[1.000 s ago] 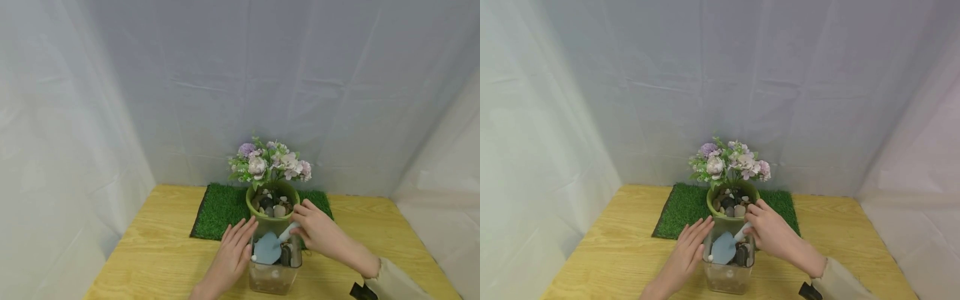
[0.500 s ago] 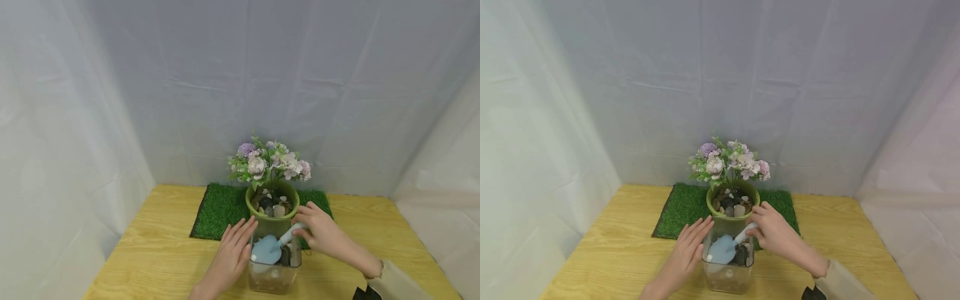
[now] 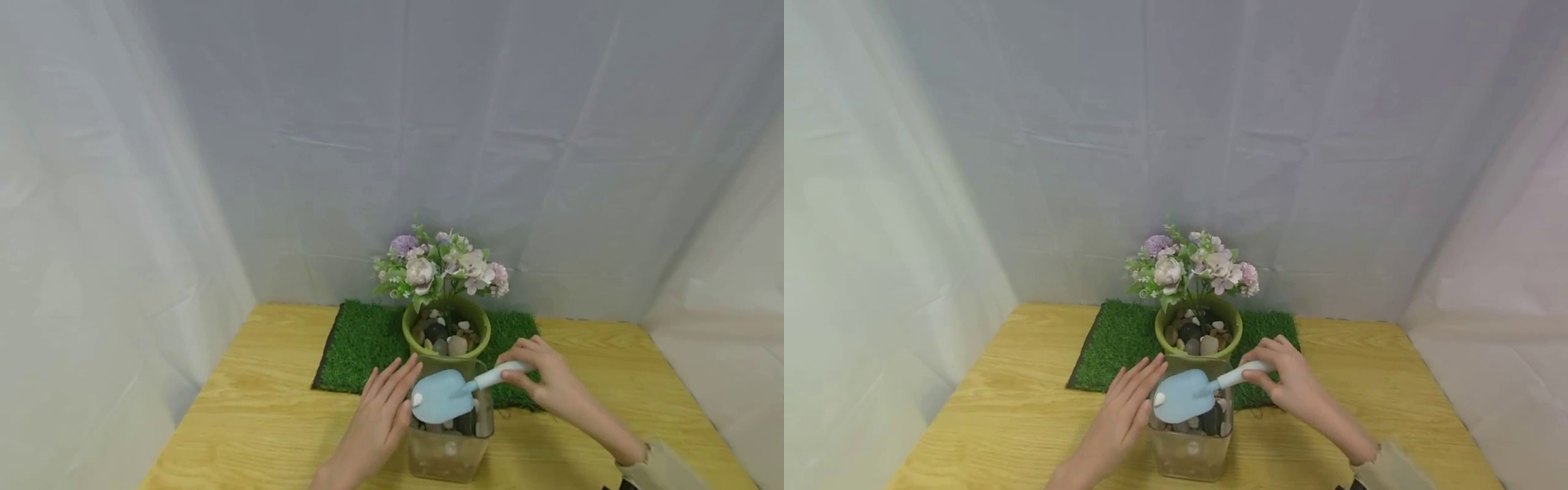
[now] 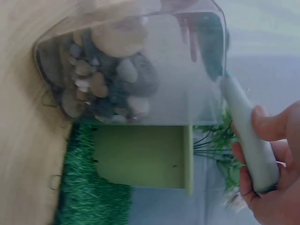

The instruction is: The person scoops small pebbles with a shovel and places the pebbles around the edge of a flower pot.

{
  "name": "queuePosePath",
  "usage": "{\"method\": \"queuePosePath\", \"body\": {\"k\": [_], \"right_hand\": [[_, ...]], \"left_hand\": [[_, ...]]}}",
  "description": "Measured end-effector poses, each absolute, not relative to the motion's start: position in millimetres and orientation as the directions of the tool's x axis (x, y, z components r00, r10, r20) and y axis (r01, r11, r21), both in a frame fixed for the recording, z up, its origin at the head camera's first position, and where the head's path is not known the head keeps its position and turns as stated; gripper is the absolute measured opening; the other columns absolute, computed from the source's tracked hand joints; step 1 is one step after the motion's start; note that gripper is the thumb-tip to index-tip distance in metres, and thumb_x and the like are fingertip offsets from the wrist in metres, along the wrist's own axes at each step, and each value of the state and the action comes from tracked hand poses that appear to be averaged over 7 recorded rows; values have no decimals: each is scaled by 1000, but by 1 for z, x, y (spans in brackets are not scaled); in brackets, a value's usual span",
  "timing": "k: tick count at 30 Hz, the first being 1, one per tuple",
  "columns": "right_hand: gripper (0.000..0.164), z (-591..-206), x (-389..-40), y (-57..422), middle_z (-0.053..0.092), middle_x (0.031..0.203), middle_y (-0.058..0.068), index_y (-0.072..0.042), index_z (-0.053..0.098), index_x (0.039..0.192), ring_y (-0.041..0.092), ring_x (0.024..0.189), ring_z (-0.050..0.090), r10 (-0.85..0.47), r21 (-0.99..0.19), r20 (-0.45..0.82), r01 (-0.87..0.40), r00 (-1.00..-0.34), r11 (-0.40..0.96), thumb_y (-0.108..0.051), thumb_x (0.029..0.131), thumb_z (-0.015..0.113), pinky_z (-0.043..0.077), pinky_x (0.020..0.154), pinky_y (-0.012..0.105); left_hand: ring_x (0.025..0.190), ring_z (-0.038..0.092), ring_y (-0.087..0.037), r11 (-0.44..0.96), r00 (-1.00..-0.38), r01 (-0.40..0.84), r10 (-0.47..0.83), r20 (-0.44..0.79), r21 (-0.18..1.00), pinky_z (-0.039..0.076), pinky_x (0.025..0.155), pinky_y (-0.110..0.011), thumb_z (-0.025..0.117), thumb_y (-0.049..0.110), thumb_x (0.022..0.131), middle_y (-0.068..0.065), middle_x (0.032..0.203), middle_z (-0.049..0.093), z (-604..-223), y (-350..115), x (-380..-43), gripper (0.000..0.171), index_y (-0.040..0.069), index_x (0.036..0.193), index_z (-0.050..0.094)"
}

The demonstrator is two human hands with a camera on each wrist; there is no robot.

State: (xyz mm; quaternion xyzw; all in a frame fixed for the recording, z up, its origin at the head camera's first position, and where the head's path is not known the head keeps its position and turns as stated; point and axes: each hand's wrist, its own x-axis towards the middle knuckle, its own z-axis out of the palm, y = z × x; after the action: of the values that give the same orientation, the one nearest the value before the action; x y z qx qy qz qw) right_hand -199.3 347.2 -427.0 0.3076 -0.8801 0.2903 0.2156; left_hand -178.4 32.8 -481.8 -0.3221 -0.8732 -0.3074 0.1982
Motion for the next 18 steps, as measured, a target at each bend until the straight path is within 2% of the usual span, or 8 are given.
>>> {"method": "queuePosePath", "body": {"k": [9, 18], "right_hand": [[17, -436, -189, 360, 66, 91, -14, -21, 77, 96, 6, 88, 54, -254, -433, 599, -575, -759, 695, -8, 85, 79, 48, 74, 29], [16, -448, -183, 370, 68, 91, -13, -20, 78, 96, 5, 88, 54, -196, -446, 587, -516, -785, 732, -10, 85, 80, 48, 74, 30]], "left_hand": [[147, 37, -31, 603, -715, 683, 435, 548, 412, 27, 114, -68, 49, 14, 106, 4, 164, 34, -482, 34, -179, 49, 15, 155, 44], [149, 35, -27, 605, -724, 674, 428, 542, 423, 26, 115, -68, 50, 14, 106, 7, 164, 33, -482, 33, -178, 50, 16, 155, 44]]}}
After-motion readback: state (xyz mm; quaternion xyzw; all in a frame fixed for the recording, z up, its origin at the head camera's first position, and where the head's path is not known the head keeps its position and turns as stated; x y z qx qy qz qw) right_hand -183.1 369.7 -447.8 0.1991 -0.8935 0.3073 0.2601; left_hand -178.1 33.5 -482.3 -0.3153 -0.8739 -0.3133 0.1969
